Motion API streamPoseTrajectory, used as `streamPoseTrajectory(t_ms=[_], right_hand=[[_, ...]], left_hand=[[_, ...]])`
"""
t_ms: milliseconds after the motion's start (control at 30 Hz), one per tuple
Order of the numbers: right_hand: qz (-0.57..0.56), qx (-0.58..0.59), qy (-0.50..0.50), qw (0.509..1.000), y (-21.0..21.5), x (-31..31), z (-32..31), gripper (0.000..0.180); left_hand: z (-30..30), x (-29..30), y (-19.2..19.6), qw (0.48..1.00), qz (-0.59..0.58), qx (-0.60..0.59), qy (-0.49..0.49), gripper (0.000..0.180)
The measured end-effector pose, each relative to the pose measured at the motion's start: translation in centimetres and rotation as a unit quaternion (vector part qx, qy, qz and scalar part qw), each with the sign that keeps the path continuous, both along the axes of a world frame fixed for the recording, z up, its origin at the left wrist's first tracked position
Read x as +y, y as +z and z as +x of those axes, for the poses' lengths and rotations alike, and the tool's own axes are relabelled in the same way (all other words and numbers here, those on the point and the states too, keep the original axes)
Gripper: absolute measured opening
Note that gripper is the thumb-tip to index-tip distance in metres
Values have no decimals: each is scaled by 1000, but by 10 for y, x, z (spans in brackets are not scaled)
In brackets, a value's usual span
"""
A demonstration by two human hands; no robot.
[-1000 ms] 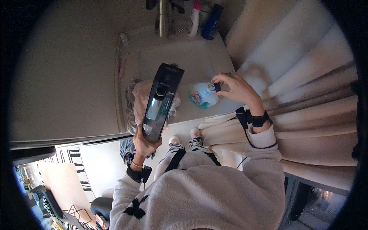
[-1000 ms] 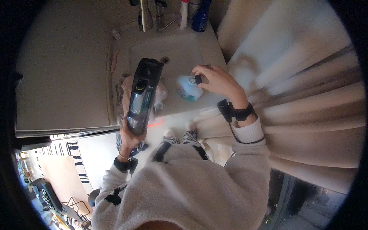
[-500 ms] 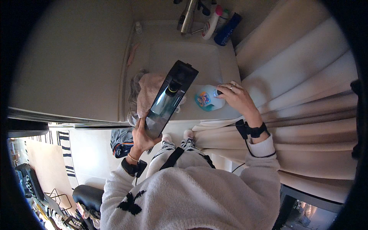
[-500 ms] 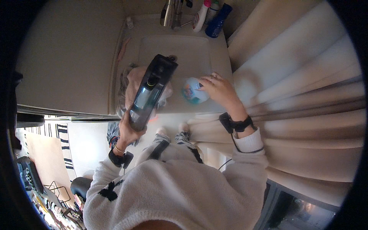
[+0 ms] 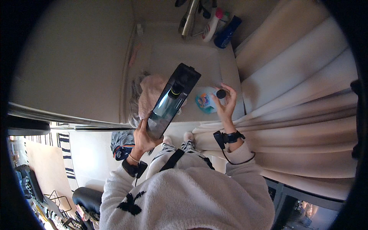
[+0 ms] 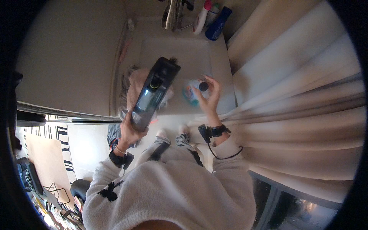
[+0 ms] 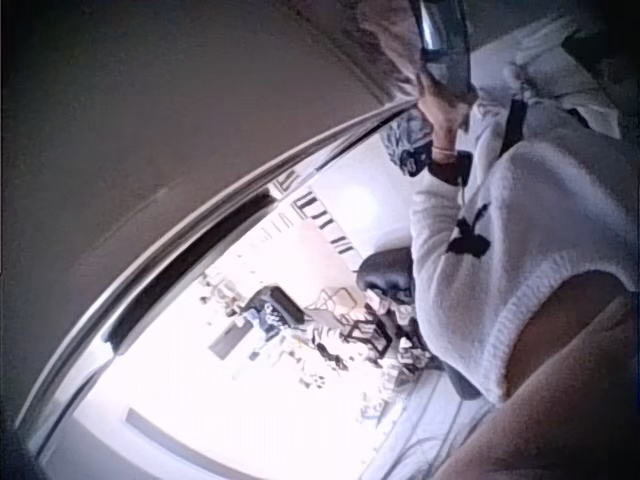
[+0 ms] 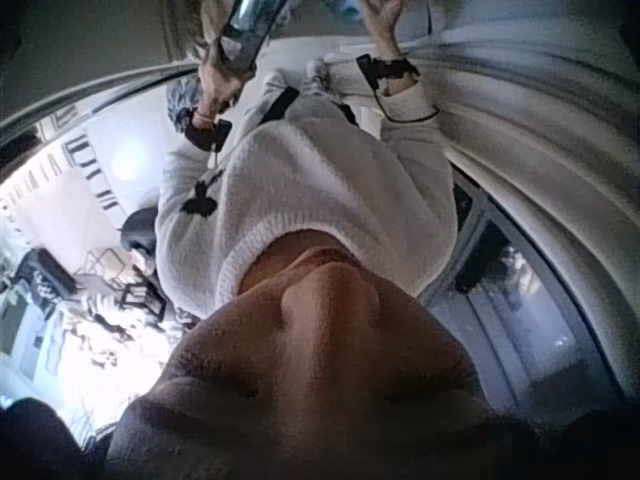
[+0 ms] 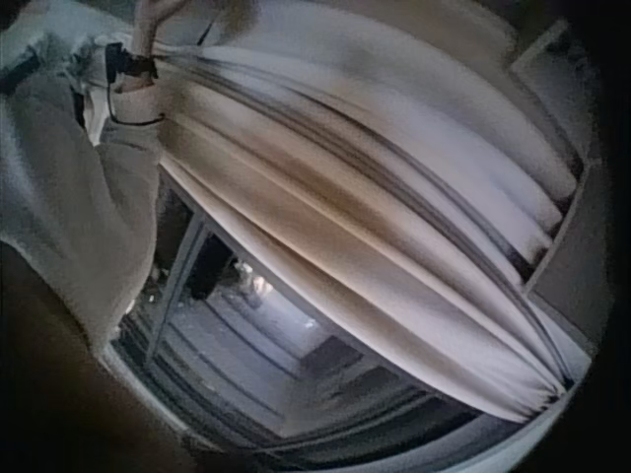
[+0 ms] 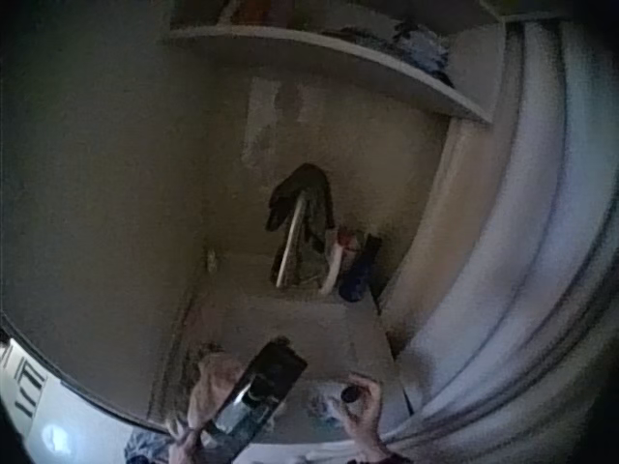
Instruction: The person assembles a cordless vacuum cleaner by attaching the dustbin, motor unit, and floor head. They then fill the water tank with cleaning solution at a sink and use the vacuum to clean the floor.
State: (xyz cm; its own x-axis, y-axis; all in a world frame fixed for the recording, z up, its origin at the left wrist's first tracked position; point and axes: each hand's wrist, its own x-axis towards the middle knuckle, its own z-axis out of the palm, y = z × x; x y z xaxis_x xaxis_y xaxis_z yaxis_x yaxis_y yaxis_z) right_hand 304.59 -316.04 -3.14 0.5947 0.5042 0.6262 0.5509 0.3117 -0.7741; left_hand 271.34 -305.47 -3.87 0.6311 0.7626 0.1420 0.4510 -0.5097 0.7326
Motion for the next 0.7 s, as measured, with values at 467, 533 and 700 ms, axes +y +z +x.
streamPoseTrajectory(t_ms=[467,533,700], right_hand=[[-52,-166,-124,977,-9,7,3,48],[-14,-158,-90,983,-5,10,2,47],[-27,-148,-74,986,7,9,1,40]], left_hand=[[1,0,8,1000,5,0,10,94],[2,0,10,1000,8,-8,8,94],[4,1,15,1000,0,-19,2,96]])
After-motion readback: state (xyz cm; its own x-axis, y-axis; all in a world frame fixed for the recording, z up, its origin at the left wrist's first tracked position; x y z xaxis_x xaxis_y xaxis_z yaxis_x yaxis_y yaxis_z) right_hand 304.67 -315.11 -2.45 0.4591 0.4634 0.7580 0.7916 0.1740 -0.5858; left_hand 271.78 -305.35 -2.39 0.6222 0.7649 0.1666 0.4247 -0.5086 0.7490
